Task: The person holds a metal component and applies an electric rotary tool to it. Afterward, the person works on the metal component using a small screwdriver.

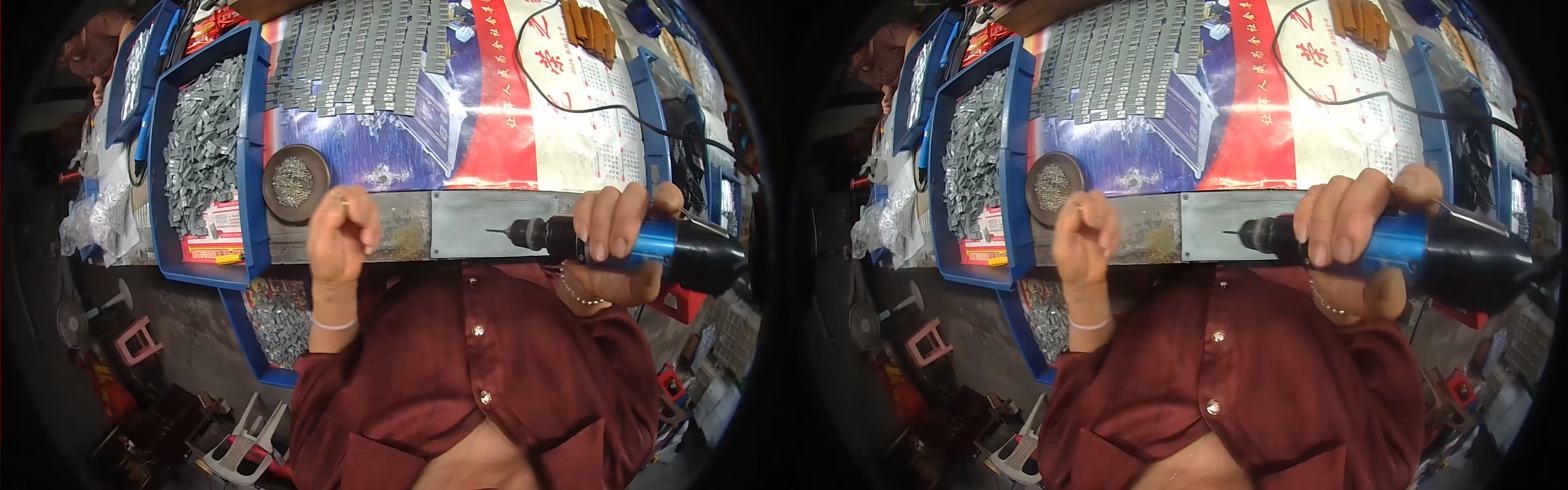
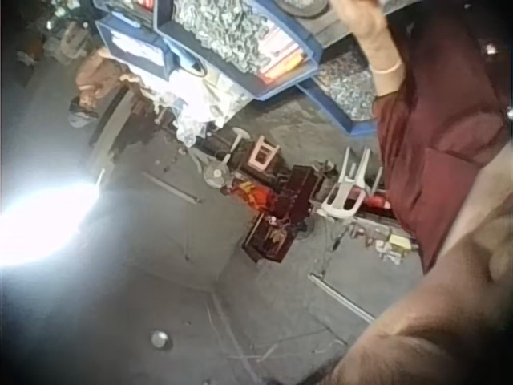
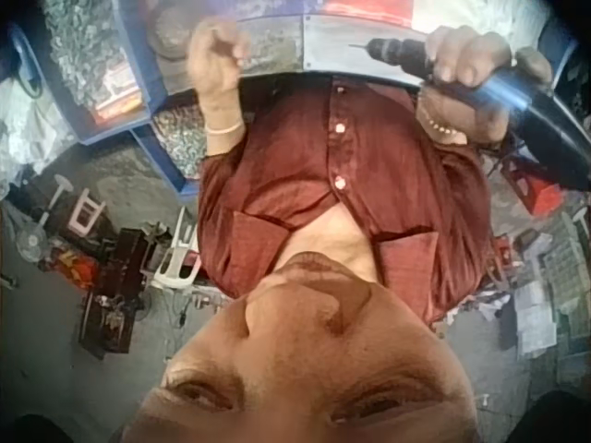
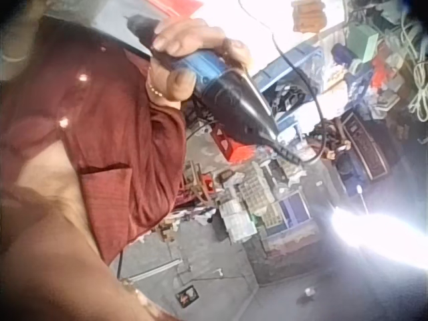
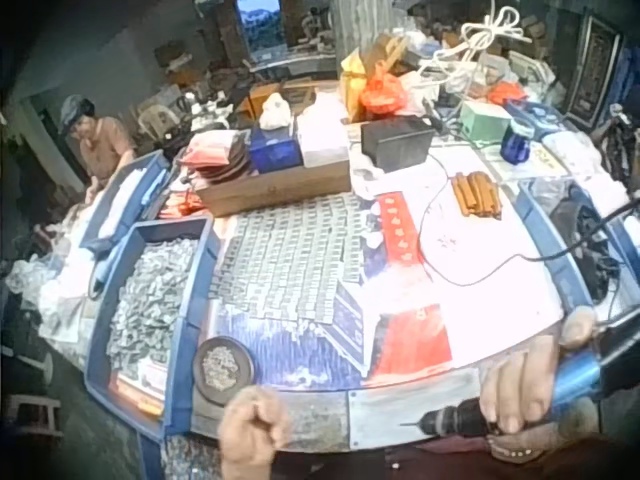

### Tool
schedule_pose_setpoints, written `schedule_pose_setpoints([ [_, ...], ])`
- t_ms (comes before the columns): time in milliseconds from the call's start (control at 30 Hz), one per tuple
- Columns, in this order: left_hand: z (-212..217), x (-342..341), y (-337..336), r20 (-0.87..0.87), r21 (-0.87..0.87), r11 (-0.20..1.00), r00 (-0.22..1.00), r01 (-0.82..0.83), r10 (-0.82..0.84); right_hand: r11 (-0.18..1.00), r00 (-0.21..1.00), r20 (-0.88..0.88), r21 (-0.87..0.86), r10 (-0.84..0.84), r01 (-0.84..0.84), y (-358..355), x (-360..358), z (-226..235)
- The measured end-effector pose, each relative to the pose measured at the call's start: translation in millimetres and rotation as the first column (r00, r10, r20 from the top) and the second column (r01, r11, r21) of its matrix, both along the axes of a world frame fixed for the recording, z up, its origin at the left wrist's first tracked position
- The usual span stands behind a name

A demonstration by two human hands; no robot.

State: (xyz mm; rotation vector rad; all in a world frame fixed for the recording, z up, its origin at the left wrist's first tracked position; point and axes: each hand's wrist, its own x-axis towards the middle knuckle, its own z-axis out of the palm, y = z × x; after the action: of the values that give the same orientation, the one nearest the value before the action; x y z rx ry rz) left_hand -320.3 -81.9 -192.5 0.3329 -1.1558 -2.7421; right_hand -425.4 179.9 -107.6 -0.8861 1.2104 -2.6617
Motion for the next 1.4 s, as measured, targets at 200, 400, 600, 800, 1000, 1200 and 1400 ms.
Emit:
schedule_pose_setpoints([
  [200, -11, -7, 55, -0.124, 0.284, 0.931, 0.972, 0.229, -0.201, 0.988, 0.982, -0.159, -0.099, 0.103, -0.119, -22, 1, 17],
  [400, -12, -14, 68, -0.156, 0.25, 0.921, 0.951, 0.299, -0.266, 0.987, 0.945, -0.309, -0.083, 0.104, -0.136, -27, -2, 17],
  [600, -8, -16, 74, -0.15, 0.199, 0.93, 0.947, 0.31, -0.284, 0.99, 0.933, -0.343, -0.05, 0.108, -0.132, -25, -4, 18],
  [800, -5, -18, 76, -0.176, 0.151, 0.932, 0.936, 0.33, -0.304, 0.99, 0.929, -0.35, -0.023, 0.125, -0.141, -23, -6, 19],
  [1000, -8, -17, 74, -0.168, 0.112, 0.941, 0.94, 0.319, -0.298, 0.99, 0.933, -0.336, 0.003, 0.134, -0.141, -24, -3, 16],
  [1200, -13, -17, 78, -0.152, 0.162, 0.924, 0.934, 0.346, -0.323, 0.987, 0.912, -0.377, 0.032, 0.158, -0.158, -23, -6, 16],
  [1400, -17, -19, 80, -0.169, 0.172, 0.911, 0.922, 0.375, -0.348, 0.99, 0.915, -0.38, 0.085, 0.137, -0.113, -22, -6, 14],
])
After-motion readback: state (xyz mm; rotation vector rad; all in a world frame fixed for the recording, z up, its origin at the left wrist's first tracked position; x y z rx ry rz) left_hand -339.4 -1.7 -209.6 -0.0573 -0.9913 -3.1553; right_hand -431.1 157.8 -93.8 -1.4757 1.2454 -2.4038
